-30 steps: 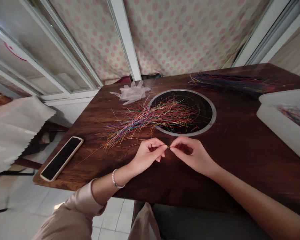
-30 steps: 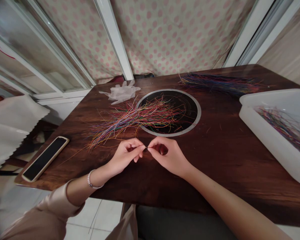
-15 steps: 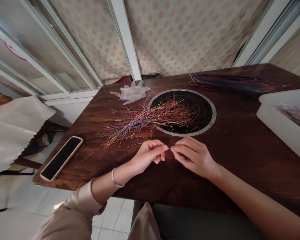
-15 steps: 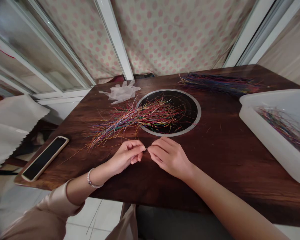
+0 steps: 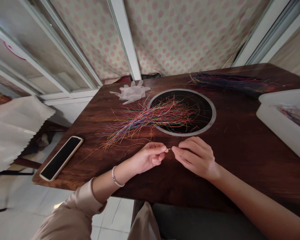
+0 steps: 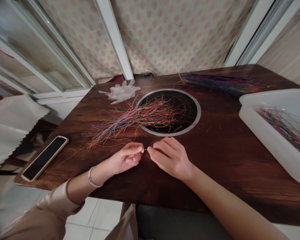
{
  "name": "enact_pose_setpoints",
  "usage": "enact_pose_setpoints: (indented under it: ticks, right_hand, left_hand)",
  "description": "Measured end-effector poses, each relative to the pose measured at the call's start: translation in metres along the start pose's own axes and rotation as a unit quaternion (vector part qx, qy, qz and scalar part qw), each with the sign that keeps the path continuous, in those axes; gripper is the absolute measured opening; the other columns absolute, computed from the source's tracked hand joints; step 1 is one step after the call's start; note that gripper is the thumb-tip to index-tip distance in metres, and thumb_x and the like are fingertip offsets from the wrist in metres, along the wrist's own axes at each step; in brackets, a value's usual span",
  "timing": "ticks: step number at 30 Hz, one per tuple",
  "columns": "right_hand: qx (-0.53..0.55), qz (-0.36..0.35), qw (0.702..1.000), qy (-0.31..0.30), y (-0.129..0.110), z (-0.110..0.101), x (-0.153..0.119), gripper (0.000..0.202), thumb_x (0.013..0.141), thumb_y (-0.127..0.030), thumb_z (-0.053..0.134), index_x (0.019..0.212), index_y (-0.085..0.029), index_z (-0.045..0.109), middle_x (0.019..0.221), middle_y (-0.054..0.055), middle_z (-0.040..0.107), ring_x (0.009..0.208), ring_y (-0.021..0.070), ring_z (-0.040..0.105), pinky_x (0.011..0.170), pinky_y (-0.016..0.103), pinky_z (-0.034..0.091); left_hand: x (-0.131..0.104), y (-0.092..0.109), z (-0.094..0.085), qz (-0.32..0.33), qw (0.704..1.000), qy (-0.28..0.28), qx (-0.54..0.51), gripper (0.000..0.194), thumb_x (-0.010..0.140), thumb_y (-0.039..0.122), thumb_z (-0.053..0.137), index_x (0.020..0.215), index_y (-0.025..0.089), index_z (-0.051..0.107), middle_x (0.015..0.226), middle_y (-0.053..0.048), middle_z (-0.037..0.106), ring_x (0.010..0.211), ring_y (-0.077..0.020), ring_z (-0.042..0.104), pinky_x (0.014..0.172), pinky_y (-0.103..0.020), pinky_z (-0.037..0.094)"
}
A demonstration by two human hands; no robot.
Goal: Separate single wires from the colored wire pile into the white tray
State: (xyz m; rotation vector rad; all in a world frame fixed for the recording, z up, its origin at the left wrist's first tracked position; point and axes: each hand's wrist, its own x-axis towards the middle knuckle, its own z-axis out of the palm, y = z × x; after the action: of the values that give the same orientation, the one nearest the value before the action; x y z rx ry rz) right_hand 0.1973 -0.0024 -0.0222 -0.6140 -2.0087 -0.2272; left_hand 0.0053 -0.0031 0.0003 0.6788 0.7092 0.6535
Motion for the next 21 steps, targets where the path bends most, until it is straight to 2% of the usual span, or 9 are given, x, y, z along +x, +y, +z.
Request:
enact_pose_setpoints:
  ticks: [4, 12, 21]
  right_hand:
    - [-0.014, 0.009, 1.000, -0.001, -0.0007, -0.0004, 0.0011, 0.016, 0.077, -0.010, 0.065, 0.086, -0.023, 0.062, 0.072, 0.001, 0.065, 0.063, 0.0143, 0.056, 0.057, 0.029, 0.045]
    - [-0.007, 0.021, 1.000, 0.001, -0.0003, -0.0004, 0.0015, 0.023, 0.074, -0.007, 0.066, 0.089, -0.023, 0.059, 0.072, 0.001, 0.065, 0.063, 0.0151, 0.057, 0.059, 0.030, 0.045]
    - [-0.003, 0.030, 0.999, -0.008, 0.0015, 0.0006, 0.0010, 0.021, 0.077, -0.007, 0.061, 0.090, -0.023, 0.058, 0.074, 0.001, 0.065, 0.064, 0.0148, 0.058, 0.060, 0.030, 0.044]
  left_hand:
    - [-0.0008, 0.0009, 0.0011, -0.002, 1.000, -0.012, 0.004, 0.020, 0.070, 0.028, 0.072, 0.069, 0.012, 0.060, 0.041, 0.009, 0.038, 0.034, 0.0011, 0.012, 0.035, -0.016, 0.006]
    - [-0.0024, 0.0008, 0.0012, 0.011, 1.000, -0.012, 0.018, 0.017, 0.073, 0.027, 0.070, 0.075, 0.010, 0.067, 0.043, 0.008, 0.041, 0.034, 0.0014, 0.017, 0.037, -0.016, 0.008]
    - [-0.0002, -0.0017, -0.0029, 0.026, 1.000, -0.004, 0.004, 0.015, 0.074, 0.028, 0.070, 0.076, 0.012, 0.070, 0.040, 0.010, 0.034, 0.033, 0.0013, 0.014, 0.037, -0.017, 0.007]
